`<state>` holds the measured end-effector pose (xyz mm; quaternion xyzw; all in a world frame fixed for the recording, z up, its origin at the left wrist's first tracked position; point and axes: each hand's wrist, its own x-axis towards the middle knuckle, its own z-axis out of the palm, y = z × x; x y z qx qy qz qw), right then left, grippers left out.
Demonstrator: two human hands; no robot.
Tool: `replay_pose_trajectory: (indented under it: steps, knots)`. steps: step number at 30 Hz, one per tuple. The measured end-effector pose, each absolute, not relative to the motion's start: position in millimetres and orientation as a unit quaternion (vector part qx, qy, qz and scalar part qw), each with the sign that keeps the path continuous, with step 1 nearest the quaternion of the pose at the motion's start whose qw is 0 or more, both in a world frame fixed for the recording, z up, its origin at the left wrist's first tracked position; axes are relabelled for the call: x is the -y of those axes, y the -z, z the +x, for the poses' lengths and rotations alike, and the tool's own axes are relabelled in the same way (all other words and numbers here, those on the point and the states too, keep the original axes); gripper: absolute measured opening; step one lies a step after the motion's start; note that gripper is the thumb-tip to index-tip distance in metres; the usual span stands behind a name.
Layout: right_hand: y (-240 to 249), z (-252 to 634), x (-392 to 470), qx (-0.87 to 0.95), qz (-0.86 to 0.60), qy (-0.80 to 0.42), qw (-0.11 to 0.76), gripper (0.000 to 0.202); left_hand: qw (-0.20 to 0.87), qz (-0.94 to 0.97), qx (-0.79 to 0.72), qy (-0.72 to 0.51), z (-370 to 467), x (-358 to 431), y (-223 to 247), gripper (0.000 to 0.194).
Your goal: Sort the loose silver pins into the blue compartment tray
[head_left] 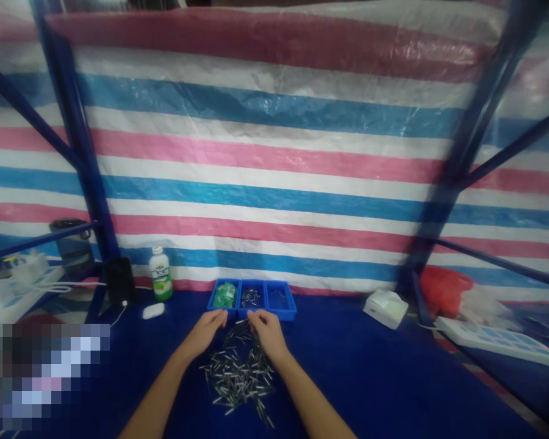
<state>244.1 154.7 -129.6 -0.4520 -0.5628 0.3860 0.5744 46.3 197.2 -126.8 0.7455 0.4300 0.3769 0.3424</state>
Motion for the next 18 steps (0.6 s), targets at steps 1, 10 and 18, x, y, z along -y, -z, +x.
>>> replay_pose_trajectory:
  steps: [1, 10, 18]
  knots:
    - [131, 246, -157, 0.542, -0.457, -0.411, 0.572, 0.044, 0.342, 0.737, -0.435, -0.387, 45, -200, 129, 0.049]
    - [140, 254, -159, 0.516, -0.525, -0.378, 0.561, 0.033, 0.260, 0.740, -0.517, -0.342, 37, -201, 139, 0.036]
    - [150, 244, -147, 0.743, -0.579, -0.096, 0.321, 0.011, 0.227, 0.793, -0.516, -0.230, 38, -200, 145, 0.023]
